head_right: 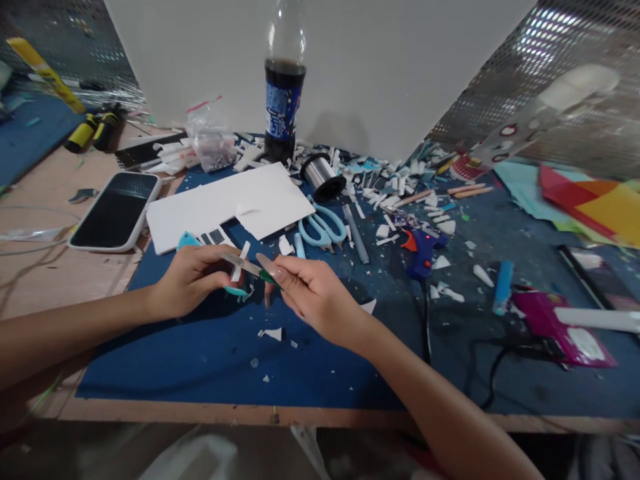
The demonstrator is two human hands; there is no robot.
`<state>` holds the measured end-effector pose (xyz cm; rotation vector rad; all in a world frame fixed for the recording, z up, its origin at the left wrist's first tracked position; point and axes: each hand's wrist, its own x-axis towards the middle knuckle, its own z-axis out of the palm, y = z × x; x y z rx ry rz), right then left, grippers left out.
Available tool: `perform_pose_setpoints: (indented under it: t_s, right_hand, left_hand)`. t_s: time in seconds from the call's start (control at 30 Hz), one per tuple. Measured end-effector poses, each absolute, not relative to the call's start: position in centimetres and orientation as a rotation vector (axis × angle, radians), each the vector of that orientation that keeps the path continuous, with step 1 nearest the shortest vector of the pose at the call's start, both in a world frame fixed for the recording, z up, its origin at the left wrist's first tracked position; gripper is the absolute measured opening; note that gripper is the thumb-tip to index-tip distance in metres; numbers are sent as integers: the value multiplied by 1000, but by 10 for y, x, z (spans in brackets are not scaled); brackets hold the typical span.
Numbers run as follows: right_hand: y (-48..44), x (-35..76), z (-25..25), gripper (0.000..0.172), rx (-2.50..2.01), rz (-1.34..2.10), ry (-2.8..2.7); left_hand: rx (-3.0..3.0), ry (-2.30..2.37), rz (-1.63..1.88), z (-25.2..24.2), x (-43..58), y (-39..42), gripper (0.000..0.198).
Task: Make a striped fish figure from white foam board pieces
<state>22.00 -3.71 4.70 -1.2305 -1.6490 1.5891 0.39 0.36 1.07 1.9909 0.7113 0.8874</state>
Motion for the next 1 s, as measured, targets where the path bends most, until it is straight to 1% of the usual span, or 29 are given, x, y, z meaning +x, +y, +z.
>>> perform_pose_setpoints:
  t_s: [0.13,0.33,0.43,0.5,0.6,0.77,0.93,1.0]
  right_hand:
    - [-38,219,43,38,-1226,1601,-1662]
    - [-37,216,46,39,-1246,1598,-1530]
    - [-35,216,49,34,-1221,1758,-1445]
    - [-35,217,49,36,-1145,1879,-1432]
    - [-35,217,46,36,-1089,1957,-1389]
    - [-34,217,43,39,-1108,1882,-1331]
    - [-35,215,45,39,-1155,1722,-1401]
    - [-35,216,46,39,-1170,1684,-1417]
  left_hand:
    - [1985,751,911,10,4,4,38]
    - [2103,884,1085,7,5,2,45]
    - [2204,925,1163,6,5,0,48]
    - [2260,945,1184,6,5,-2,49]
    - [2311,993,1182,7,5,-4,51]
    - [2352,1051,1173,8,5,-5,55]
    - [2327,1044,1139,6,6,-5,52]
    - [2307,1042,1109,6,6,-5,48]
